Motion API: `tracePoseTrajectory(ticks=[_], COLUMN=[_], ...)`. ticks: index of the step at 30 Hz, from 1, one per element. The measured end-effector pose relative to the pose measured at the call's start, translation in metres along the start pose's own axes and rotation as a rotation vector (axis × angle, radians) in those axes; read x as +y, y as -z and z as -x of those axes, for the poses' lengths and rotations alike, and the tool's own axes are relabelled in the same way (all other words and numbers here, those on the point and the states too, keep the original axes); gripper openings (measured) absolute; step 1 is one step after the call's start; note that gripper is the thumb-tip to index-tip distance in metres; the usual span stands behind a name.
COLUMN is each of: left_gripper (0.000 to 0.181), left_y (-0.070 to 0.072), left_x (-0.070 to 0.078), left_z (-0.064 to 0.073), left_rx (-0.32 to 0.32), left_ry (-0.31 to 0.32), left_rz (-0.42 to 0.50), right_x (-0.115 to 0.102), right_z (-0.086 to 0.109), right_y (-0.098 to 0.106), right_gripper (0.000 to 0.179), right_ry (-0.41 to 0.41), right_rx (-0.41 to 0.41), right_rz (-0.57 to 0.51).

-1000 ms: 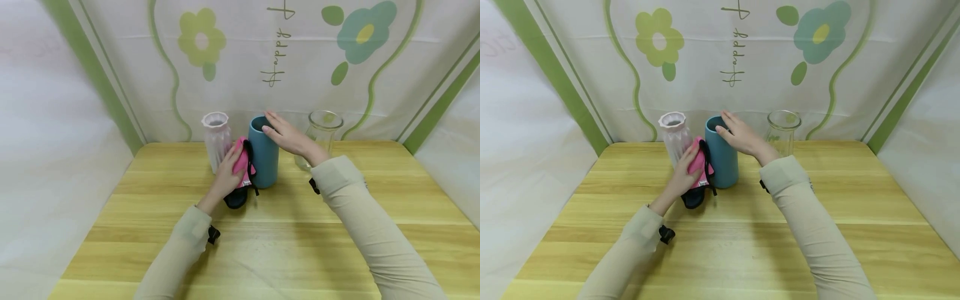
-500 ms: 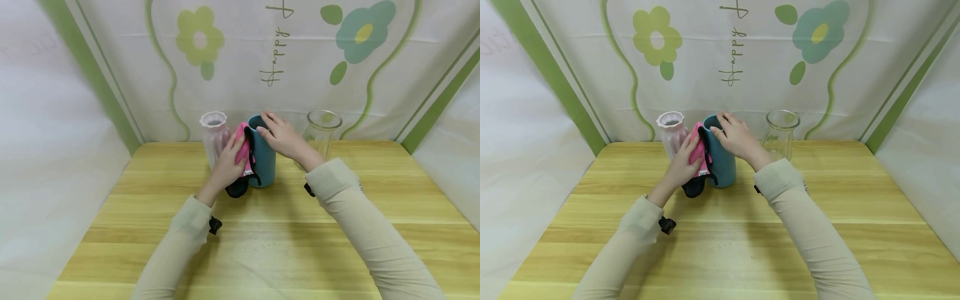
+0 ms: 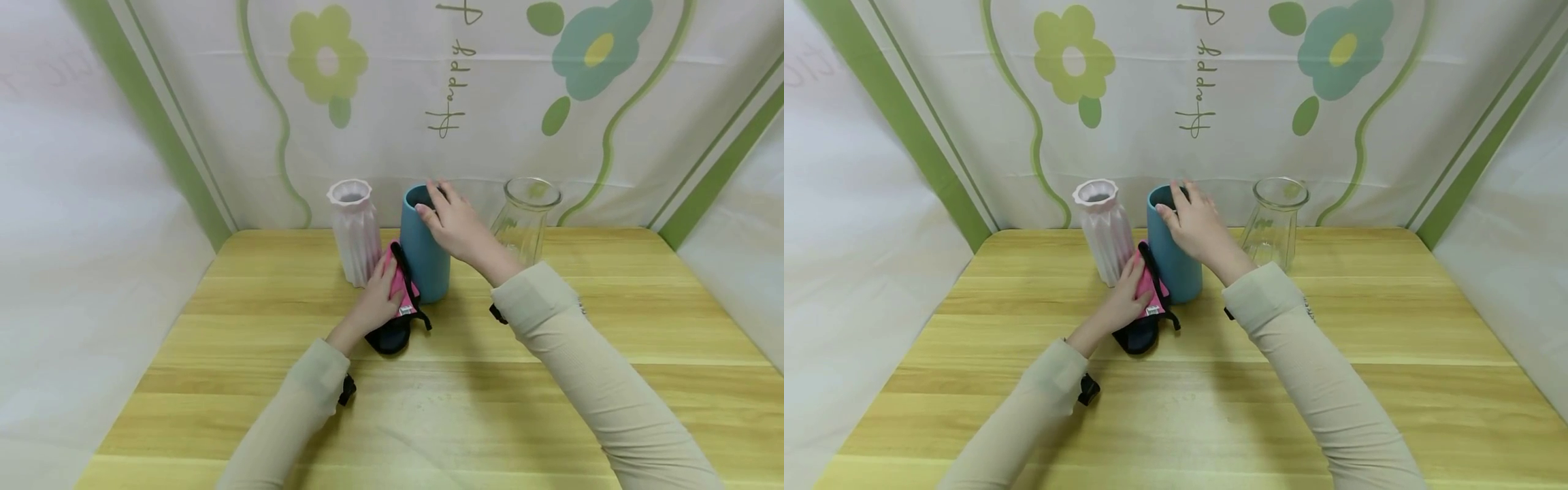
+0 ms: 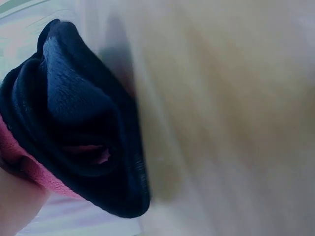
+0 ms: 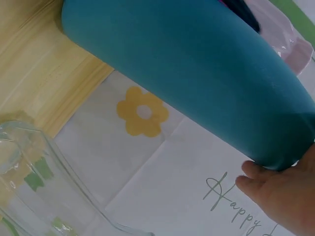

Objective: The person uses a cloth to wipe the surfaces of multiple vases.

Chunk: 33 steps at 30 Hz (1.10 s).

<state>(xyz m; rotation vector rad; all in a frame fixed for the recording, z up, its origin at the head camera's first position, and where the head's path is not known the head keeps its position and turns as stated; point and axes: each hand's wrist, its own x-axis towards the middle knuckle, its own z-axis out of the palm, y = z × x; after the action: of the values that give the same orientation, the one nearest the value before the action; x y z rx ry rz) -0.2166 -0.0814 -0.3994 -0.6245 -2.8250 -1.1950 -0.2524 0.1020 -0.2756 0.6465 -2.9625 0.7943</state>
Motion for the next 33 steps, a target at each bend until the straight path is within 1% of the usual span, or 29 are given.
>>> tracePoseTrajectory(ticks=[2, 4, 7, 11, 14, 17, 19, 24, 27, 30, 33], left_gripper=[0.068, 0.068, 0.068, 0.069, 0.075, 0.082, 0.084, 0.076, 0.072, 0.072, 0.072], left_y=[-0.002, -0.002, -0.001, 0.0, 0.001, 0.003, 0.005, 0.017, 0.025, 0.031, 0.035], left_x=[-0.003, -0.004, -0.004, -0.004, -0.004, -0.004, -0.002, 0.009, 0.018, 0.025, 0.028], left_z=[0.001, 0.002, 0.003, 0.003, 0.003, 0.003, 0.002, -0.002, -0.005, -0.007, -0.008], left_rx=[-0.015, -0.016, -0.011, -0.022, -0.008, 0.048, 0.1, 0.222, 0.273, 0.274, 0.223], left_ry=[0.01, 0.005, 0.0, 0.042, 0.051, 0.028, -0.007, -0.108, -0.154, -0.166, -0.157], left_rz=[-0.004, 0.003, 0.02, 0.039, 0.047, 0.055, 0.058, 0.041, 0.013, -0.007, -0.037], right_x=[-0.001, 0.0, 0.005, 0.019, 0.026, 0.027, 0.026, 0.02, 0.015, 0.01, 0.008], right_z=[0.0, -0.001, -0.002, -0.004, -0.005, -0.004, -0.003, 0.0, 0.001, 0.002, 0.003], right_y=[0.002, 0.004, 0.011, 0.016, 0.016, 0.015, 0.014, 0.01, 0.006, 0.003, 0.0], right_gripper=[0.065, 0.065, 0.065, 0.064, 0.064, 0.065, 0.066, 0.067, 0.065, 0.061, 0.06], right_ry=[-0.01, -0.001, 0.034, 0.097, 0.12, 0.116, 0.108, 0.08, 0.064, 0.043, 0.028], right_rx=[-0.011, -0.026, -0.038, -0.078, -0.11, -0.108, -0.09, -0.032, 0.004, 0.032, 0.049], right_rz=[-0.003, -0.006, -0.009, -0.007, -0.011, -0.025, -0.021, 0.015, 0.041, 0.068, 0.079])
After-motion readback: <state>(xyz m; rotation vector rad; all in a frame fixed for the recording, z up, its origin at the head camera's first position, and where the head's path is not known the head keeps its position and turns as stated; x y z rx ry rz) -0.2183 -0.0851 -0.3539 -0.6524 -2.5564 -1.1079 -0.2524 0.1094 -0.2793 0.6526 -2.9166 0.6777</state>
